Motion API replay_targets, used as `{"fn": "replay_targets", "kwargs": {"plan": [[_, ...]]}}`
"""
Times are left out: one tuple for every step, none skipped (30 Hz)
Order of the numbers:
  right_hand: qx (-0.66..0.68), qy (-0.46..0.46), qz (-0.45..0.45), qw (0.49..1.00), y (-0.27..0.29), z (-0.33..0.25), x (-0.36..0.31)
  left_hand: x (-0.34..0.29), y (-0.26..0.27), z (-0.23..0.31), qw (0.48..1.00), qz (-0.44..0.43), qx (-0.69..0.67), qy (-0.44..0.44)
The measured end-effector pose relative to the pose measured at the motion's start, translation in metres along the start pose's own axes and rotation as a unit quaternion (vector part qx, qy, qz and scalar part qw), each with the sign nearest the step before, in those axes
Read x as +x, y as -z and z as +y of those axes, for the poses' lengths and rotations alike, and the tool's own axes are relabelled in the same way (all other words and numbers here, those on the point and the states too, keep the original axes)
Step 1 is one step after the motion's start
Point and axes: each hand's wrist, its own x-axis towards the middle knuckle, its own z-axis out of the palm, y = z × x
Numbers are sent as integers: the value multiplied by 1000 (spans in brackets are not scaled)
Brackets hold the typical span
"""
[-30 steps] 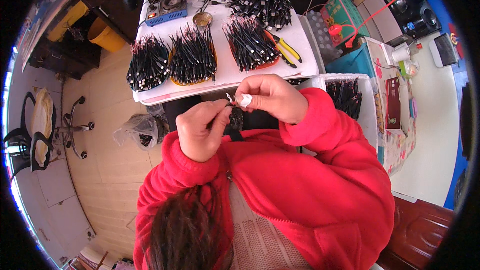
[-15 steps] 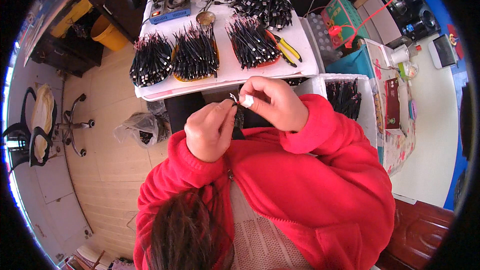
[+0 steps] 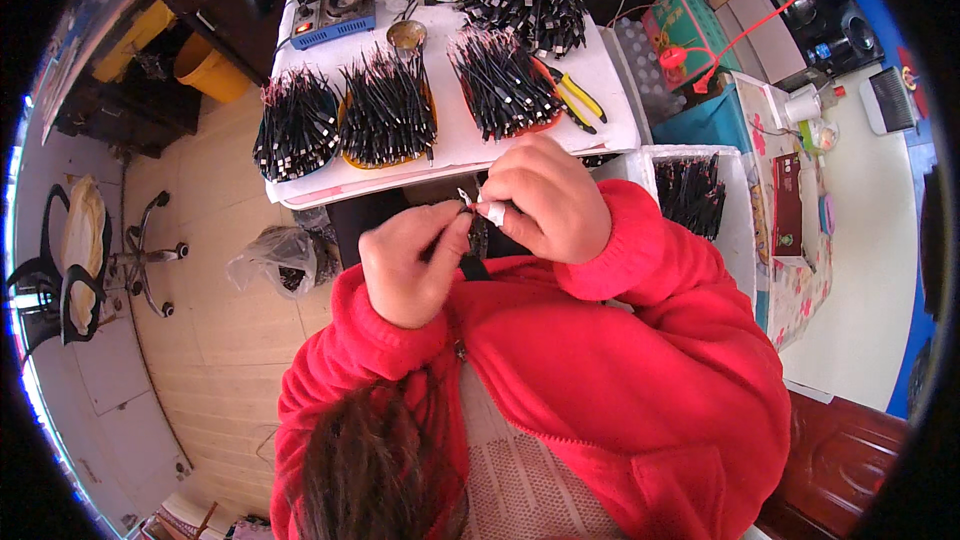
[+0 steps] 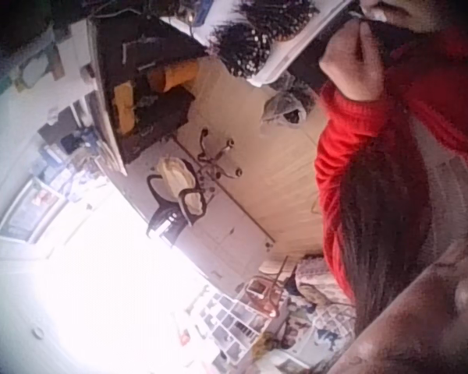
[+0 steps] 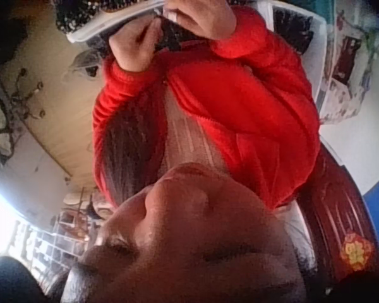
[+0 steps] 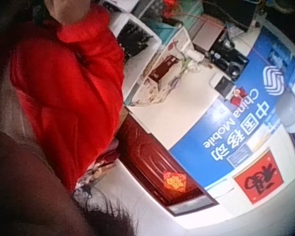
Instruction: The person repeatedly picks small black cable-like items from a tray, attaches a small white connector to each end, and places the finished items into a container. The process is continuous and repetitive throughout the clip.
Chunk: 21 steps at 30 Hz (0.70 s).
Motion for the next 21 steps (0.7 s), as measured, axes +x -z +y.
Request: {"fn": "replay_targets", "kwargs": {"plan": [[79,-77,-9,994,-2,-2,-3,0,-2,0,980,34,155,-120],[157,-147,-21,976,-4,-4,-6,1,-3,-2,972,43,171,-158],[385,-301,-38,872,-7,-5,-8,2,-4,-4,961,52,186,-196],[465,-353,-48,810,-8,-1,-8,3,-4,-6,952,57,199,-225],[483,-363,-62,794,-8,0,-10,3,-2,-8,960,40,187,-207],[492,-380,-72,780,-6,2,-10,1,1,-9,984,23,105,-144],[448,-332,-69,827,-5,2,-10,-2,3,-10,997,2,26,-69],[393,-292,-61,870,-2,2,-10,-4,5,-10,998,-21,-53,9],[336,-245,-58,908,0,2,-10,-5,6,-11,982,-30,-177,61],[282,-204,-52,936,3,0,-9,-6,8,-12,963,-54,-248,94],[226,-155,-52,960,6,0,-7,-5,12,-13,937,-81,-314,126],[169,-116,-57,977,9,-2,-5,-6,14,-14,906,-107,-379,157],[181,-99,-67,976,9,-4,-3,-6,13,-14,892,-125,-410,144],[172,-63,-60,981,8,-5,-2,-7,13,-14,885,-128,-421,149],[162,-34,-55,985,6,-7,0,-8,12,-13,879,-131,-432,154],[157,4,-43,987,4,-8,1,-10,11,-12,872,-134,-444,159],[147,-3,-36,988,4,-11,-1,-10,10,-11,868,-141,-451,150],[111,2,-33,993,4,-12,-2,-11,8,-10,876,-120,-441,152],[76,15,-32,997,4,-14,-3,-12,6,-10,884,-99,-430,154],[41,28,-31,998,5,-15,-5,-14,4,-9,889,-72,-421,163],[26,34,-32,999,6,-16,-6,-14,3,-9,899,-76,-405,150]]}}
